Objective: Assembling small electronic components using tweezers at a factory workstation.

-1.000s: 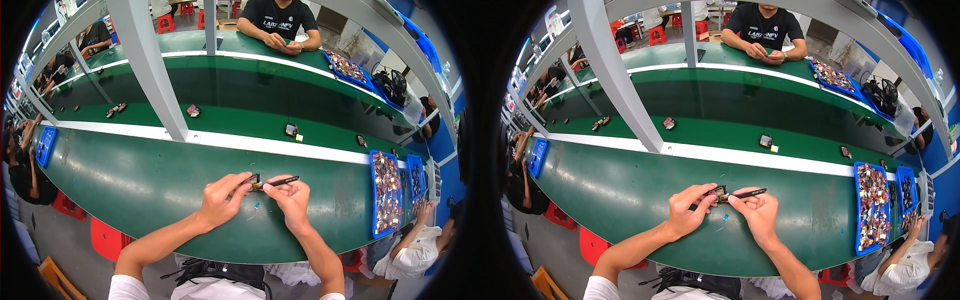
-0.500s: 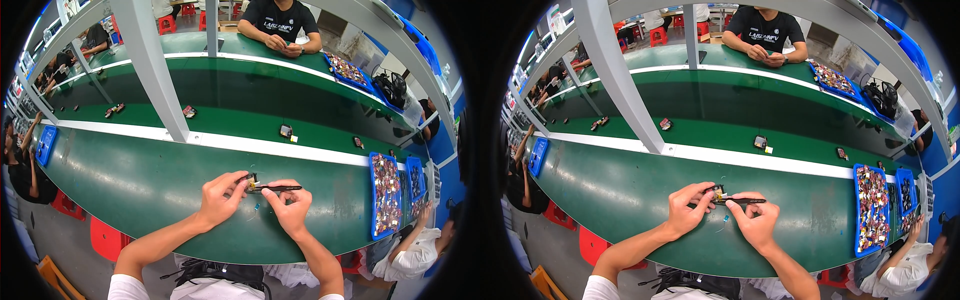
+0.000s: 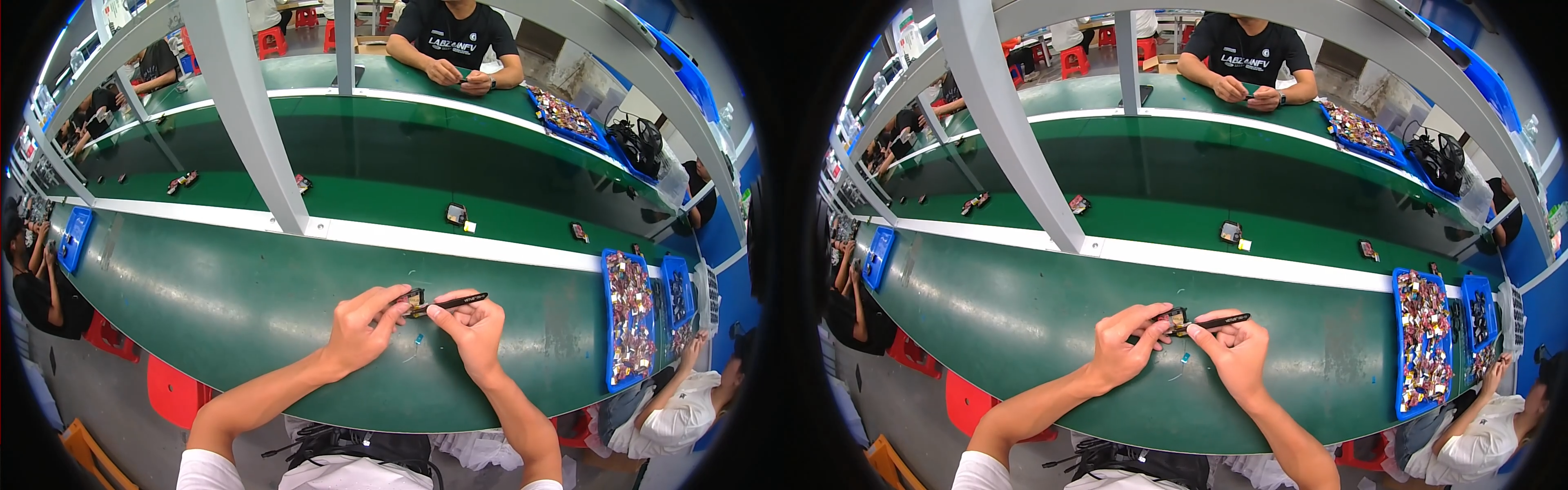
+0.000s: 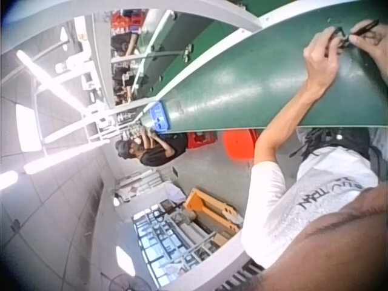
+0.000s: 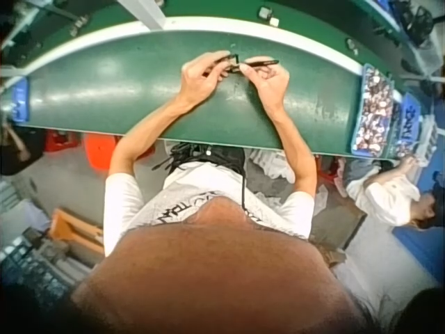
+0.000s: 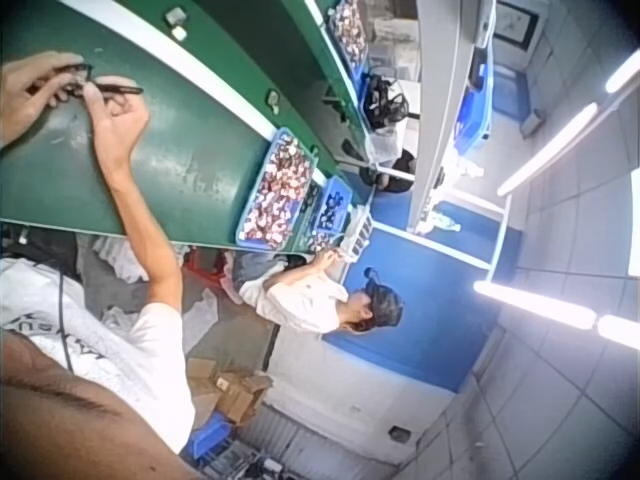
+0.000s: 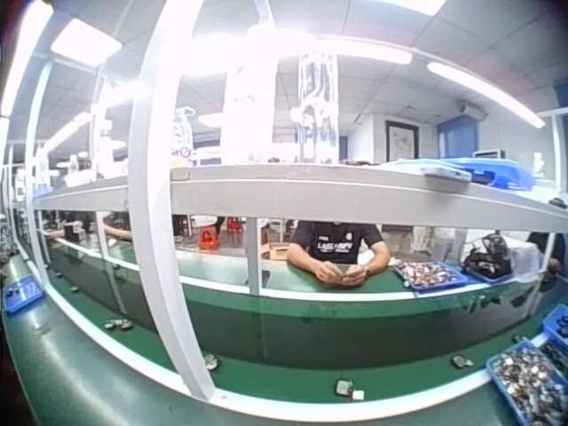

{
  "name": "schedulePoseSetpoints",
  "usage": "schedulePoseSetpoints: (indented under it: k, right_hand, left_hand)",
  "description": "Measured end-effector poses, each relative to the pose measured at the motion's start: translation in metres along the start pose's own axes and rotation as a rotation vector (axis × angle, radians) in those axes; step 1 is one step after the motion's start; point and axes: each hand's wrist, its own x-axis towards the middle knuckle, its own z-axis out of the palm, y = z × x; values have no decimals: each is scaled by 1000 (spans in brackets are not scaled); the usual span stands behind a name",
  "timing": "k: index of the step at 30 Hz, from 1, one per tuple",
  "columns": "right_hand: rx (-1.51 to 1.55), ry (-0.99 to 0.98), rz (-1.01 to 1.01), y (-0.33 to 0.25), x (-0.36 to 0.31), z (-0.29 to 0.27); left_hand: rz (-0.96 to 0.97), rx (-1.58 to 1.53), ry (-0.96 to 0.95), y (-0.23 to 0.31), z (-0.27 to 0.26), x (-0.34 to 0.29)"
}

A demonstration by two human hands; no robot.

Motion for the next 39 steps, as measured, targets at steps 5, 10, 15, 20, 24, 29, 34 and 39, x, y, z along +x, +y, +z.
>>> schedulePoseSetpoints:
  k: [5,10,15,20,24,29,34,39]
  right_hand:
    - [137,-33,144,-2,2,-4]
    - [139,-15,112,-2,1,-2]
    - [-45,-57,-80,-3,-3,-4]
    - [-191,6,-243,-4,-5,0]
    - [-298,20,-388,1,-5,-1]
    - [-332,15,-416,1,-5,-1]
    - [-319,26,-397,-2,-5,0]
    - [-352,36,-449,0,-6,3]
  left_hand:
    - [29,34,-29,1,-2,0]
    - [-64,-98,-56,0,-2,0]
    - [-387,-500,-129,-8,-5,3]
    - [-464,-619,-245,-9,-11,8]
    - [-468,-654,-252,-8,-11,9]
    - [-455,-655,-233,-9,-12,9]
    - [-460,-659,-207,-5,-13,8]
    - [-461,-660,-180,-7,-11,8]
